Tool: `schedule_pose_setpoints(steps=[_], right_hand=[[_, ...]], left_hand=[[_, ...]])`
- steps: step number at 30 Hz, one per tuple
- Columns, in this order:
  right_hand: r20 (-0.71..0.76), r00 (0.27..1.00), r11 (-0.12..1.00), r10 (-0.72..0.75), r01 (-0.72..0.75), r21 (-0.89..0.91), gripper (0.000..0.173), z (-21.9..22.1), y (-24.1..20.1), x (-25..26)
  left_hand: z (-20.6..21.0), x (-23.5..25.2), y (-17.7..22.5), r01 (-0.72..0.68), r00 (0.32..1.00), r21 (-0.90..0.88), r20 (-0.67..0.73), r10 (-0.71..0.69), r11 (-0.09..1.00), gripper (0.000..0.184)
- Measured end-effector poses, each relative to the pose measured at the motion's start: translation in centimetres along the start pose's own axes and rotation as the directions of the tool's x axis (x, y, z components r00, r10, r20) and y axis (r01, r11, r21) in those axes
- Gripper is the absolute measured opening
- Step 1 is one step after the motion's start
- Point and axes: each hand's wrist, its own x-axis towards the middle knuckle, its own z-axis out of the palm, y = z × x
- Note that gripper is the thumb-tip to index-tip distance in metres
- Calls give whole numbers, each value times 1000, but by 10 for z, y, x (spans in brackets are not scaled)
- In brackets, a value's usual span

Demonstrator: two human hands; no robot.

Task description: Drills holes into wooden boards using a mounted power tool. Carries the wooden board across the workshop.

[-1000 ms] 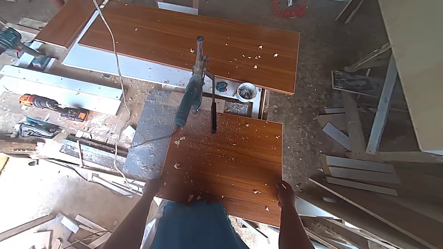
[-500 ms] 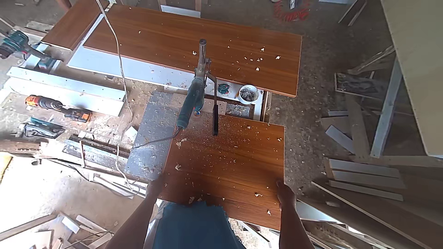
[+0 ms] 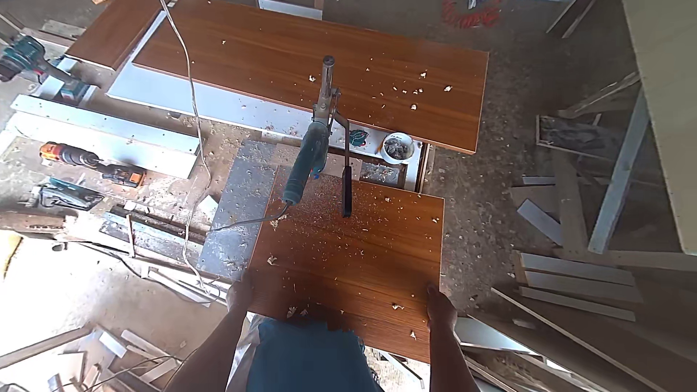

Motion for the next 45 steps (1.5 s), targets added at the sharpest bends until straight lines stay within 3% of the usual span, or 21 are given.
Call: schedule_pose_setpoints(steps=[22, 30, 45], right_hand=[[60, 997, 997, 45, -48, 61, 43, 65, -36, -62], [72, 997, 999, -28, 26, 23, 36, 94, -54, -93], [138, 990, 992, 26, -8, -130, 36, 136, -96, -140]], left_hand=[[-63, 77, -24, 17, 990, 59, -144, -9, 998, 80], [-100, 107, -31, 32, 988, 89, -157, -18, 996, 80], [-157, 150, -44, 28, 988, 112, -152, -10, 993, 83]])
